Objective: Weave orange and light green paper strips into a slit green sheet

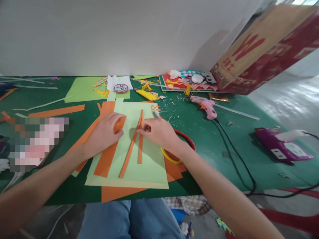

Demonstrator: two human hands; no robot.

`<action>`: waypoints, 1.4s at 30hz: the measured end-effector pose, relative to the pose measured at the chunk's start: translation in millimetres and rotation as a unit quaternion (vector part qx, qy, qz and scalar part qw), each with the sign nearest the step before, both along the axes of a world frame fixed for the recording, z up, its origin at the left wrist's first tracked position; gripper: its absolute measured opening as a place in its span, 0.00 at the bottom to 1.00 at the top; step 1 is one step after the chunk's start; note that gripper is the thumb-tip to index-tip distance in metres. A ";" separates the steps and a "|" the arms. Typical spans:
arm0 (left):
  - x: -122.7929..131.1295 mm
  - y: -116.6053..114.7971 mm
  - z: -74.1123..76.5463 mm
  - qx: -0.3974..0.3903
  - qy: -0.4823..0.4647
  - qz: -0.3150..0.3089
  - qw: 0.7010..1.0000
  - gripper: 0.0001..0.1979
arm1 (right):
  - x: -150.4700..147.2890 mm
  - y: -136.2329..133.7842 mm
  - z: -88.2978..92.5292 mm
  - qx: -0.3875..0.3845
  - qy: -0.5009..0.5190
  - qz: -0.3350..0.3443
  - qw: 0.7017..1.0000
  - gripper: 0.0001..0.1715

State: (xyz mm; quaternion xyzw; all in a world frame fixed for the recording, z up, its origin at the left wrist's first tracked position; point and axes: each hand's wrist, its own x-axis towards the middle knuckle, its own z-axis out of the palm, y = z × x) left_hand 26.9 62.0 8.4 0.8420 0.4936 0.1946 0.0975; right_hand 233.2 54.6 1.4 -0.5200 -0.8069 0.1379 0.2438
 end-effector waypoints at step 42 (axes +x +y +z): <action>-3.4 3.5 -2.3 0.009 0.002 0.009 1.000 0.14 | -36.3 -20.0 -9.5 0.100 -0.011 0.278 0.955 0.18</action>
